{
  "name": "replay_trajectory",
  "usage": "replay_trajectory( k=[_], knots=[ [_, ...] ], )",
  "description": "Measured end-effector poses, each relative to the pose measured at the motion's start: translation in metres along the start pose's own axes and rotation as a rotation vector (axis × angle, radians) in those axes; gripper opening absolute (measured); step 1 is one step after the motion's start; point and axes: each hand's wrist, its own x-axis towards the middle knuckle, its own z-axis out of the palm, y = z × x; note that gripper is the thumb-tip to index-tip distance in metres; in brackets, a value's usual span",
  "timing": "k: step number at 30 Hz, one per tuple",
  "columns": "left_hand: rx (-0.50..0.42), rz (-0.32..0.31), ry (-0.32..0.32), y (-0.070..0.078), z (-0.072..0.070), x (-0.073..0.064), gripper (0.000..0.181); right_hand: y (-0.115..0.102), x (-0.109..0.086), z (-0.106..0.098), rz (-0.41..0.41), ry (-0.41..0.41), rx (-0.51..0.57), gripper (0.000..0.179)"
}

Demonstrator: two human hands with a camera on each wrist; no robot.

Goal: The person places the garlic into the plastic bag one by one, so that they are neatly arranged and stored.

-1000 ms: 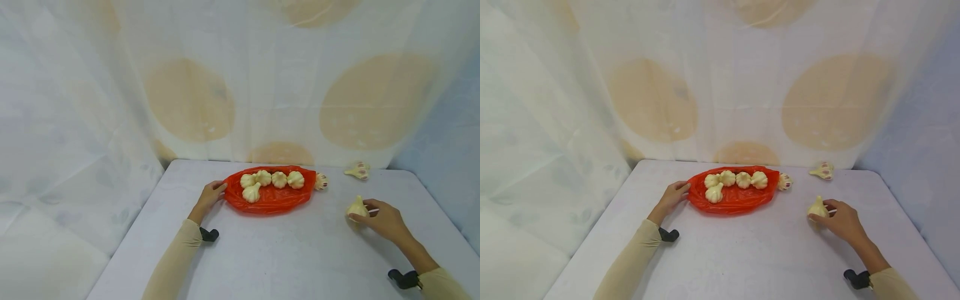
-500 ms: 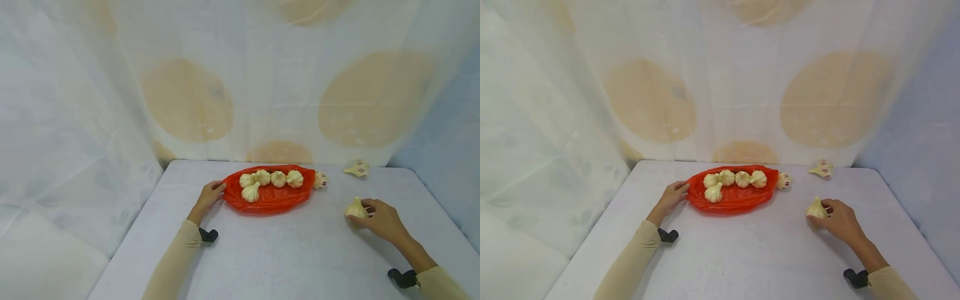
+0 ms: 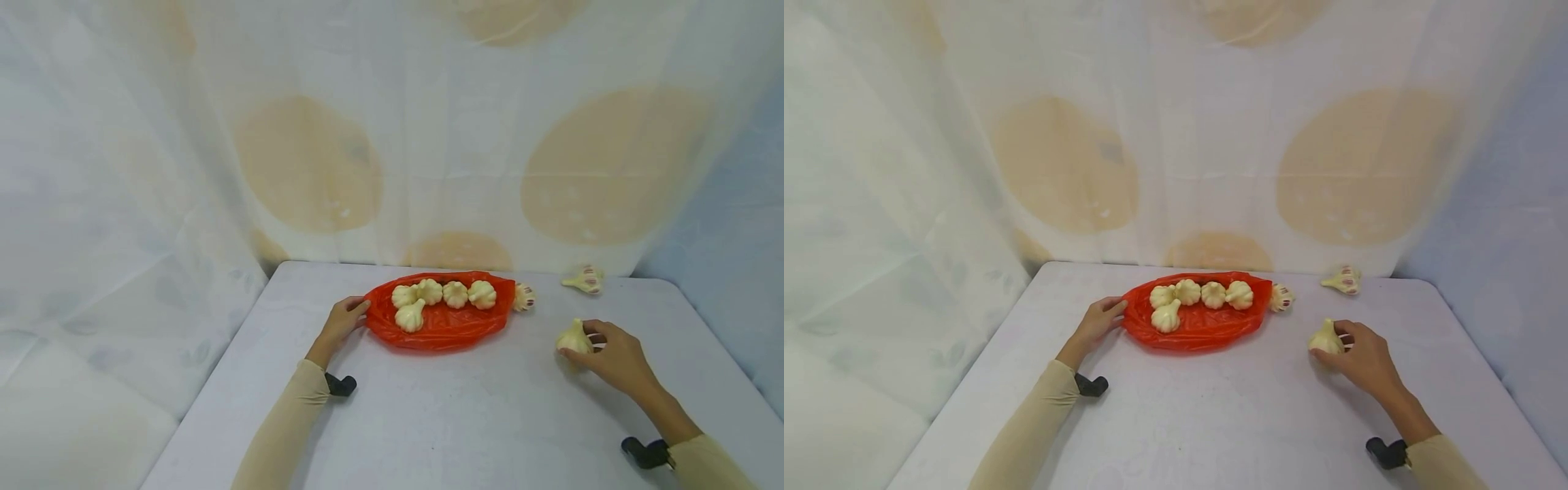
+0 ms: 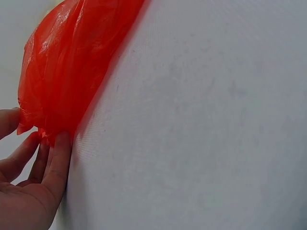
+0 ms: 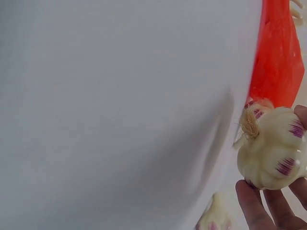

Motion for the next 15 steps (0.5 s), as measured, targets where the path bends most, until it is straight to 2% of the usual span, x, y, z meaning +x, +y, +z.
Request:
replay_trajectory(
  k=[15],
  knots=[
    [0.005, 0.001, 0.010, 0.001, 0.001, -0.001, 0.034, -0.058, 0.029, 0.020, -0.085, -0.001, 0.147, 0.072]
  ],
)
